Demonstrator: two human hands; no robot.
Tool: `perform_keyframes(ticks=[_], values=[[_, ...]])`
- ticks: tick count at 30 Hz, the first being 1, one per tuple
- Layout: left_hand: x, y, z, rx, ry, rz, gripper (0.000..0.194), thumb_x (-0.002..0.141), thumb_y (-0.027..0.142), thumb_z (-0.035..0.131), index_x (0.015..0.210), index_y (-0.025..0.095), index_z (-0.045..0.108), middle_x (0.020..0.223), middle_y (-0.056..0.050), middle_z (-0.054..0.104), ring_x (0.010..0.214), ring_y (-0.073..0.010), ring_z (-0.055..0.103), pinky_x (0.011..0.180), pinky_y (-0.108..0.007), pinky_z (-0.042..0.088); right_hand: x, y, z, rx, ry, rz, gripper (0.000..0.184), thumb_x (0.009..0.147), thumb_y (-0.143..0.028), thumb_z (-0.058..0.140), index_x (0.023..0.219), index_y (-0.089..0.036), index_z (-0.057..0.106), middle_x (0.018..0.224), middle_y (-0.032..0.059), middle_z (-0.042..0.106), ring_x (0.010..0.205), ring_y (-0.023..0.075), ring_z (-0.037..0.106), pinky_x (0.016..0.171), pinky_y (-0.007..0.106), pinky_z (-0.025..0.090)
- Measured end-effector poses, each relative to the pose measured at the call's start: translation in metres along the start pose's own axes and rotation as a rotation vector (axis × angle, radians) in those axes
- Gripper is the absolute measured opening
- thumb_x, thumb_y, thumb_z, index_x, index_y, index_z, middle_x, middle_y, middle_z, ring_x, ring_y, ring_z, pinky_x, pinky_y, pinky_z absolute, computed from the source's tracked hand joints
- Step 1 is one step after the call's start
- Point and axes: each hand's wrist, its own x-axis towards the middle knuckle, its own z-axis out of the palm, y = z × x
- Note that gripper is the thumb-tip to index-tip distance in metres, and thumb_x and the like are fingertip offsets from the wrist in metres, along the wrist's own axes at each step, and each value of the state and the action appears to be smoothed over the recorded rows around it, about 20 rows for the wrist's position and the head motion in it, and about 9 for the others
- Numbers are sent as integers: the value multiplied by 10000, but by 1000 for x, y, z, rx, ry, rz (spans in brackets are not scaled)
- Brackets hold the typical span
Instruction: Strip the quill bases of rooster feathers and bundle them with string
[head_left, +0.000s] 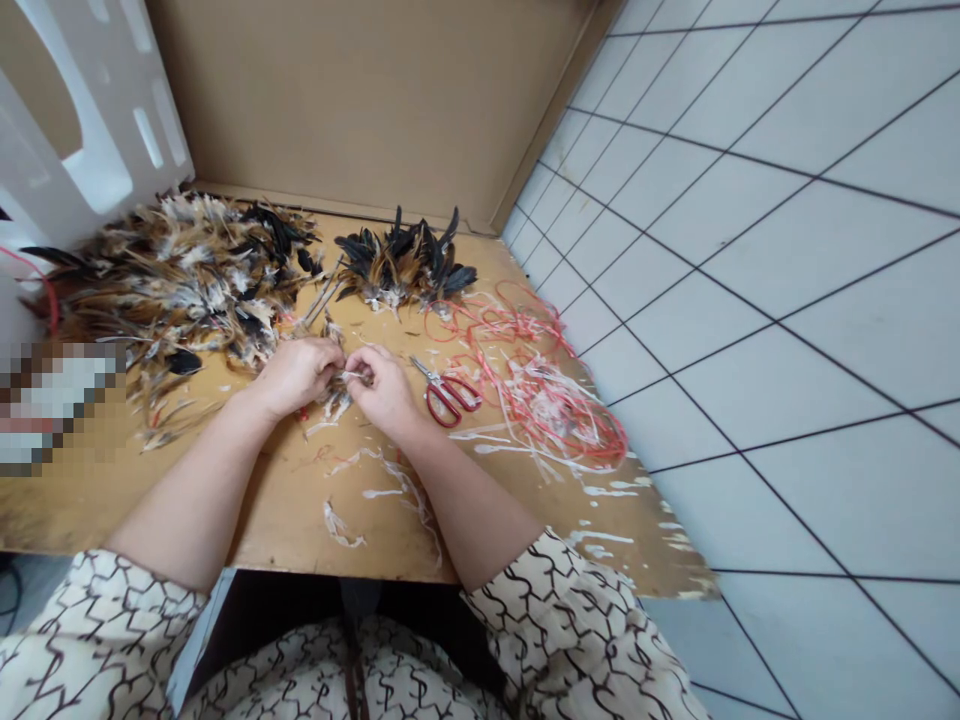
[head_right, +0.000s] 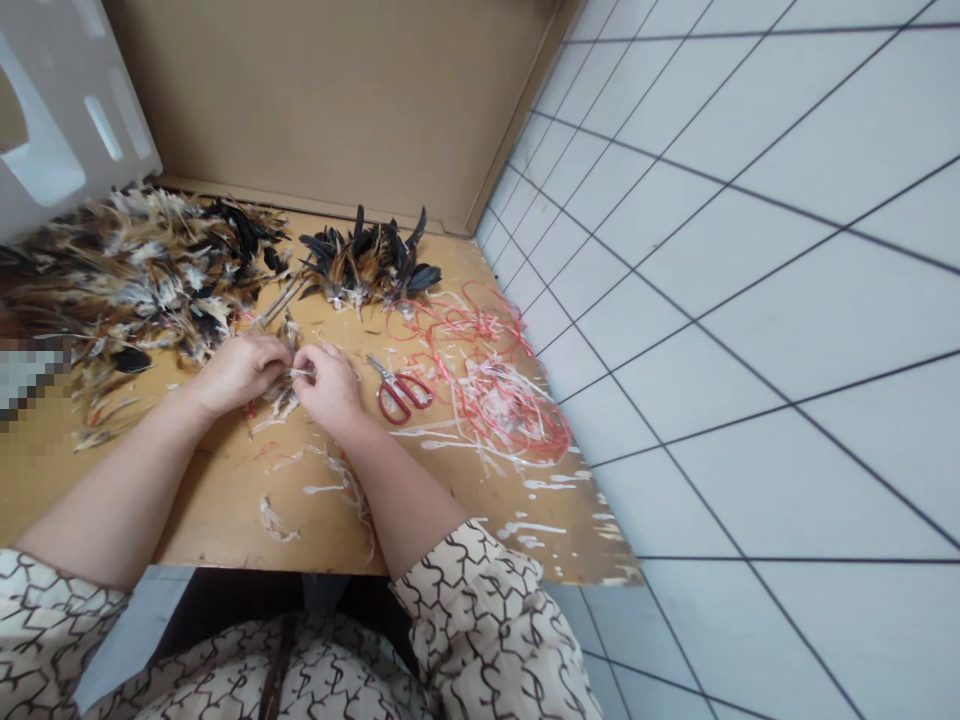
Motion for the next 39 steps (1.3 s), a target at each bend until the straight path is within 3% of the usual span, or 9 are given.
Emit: perform_keyframes(ticks=[5, 14, 24, 27, 31, 33, 35, 39], values=[[0, -1, 0, -26, 18, 11, 254, 708, 122, 409, 736, 173, 656, 808, -78, 697, 811, -207, 638, 726, -297, 464, -1, -3, 0, 133, 47, 12, 76, 672, -135, 524, 652, -207, 512, 739, -10, 509, 720, 134, 478, 710, 267, 405], [0, -9, -2, 13, 19, -62, 242, 686, 109, 420, 733, 171, 649, 788, -75, 696, 780, -205, 635, 713, -298, 466, 5, -5, -7, 627, 160, 228, 74, 620, -208, 570, 619, -198, 497, 587, -53, 494, 584, 93, 459, 610, 225, 399], [-1, -13, -2, 33, 44, -83, 220, 712, 127, 412, 696, 174, 627, 768, -78, 684, 769, -212, 627, 687, -295, 451, 9, -15, -21, 727, 217, 279, 106, 589, -257, 596, 608, -190, 517, 511, -69, 468, 474, 67, 374, 497, 214, 304], [-2, -15, -2, 4, 103, -63, 209, 708, 118, 422, 700, 169, 624, 790, -78, 680, 775, -204, 619, 695, -290, 450, 8, -21, -35, 574, 81, 232, 68, 588, -208, 595, 592, -179, 533, 513, -63, 499, 485, 67, 402, 513, 215, 324], [-3, -16, -4, -23, 169, -26, 209, 718, 113, 416, 689, 171, 615, 777, -68, 669, 764, -190, 611, 691, -282, 448, 1, -30, -60, 246, -416, 127, 66, 561, -104, 582, 527, -159, 573, 479, -55, 532, 485, 71, 447, 526, 216, 349], [-4, -15, -4, -30, 180, -8, 211, 725, 116, 413, 695, 170, 615, 783, -68, 667, 762, -187, 610, 690, -282, 448, -1, -30, -66, 124, -572, 88, 74, 572, -97, 593, 533, -157, 614, 474, -50, 548, 478, 74, 452, 517, 215, 343], [-4, -15, -4, -33, 183, 10, 212, 731, 118, 414, 704, 166, 618, 789, -71, 667, 755, -187, 610, 683, -282, 449, 0, -27, -63, 80, -502, 89, 83, 610, -110, 584, 572, -154, 642, 516, -38, 581, 505, 80, 472, 537, 217, 354], [-3, -14, -3, -14, 190, 50, 211, 734, 111, 420, 711, 166, 622, 770, -68, 663, 741, -183, 610, 665, -275, 451, 9, -16, -41, 36, -118, 179, 161, 732, -207, 529, 712, -127, 667, 637, 2, 620, 576, 97, 498, 580, 225, 366]])
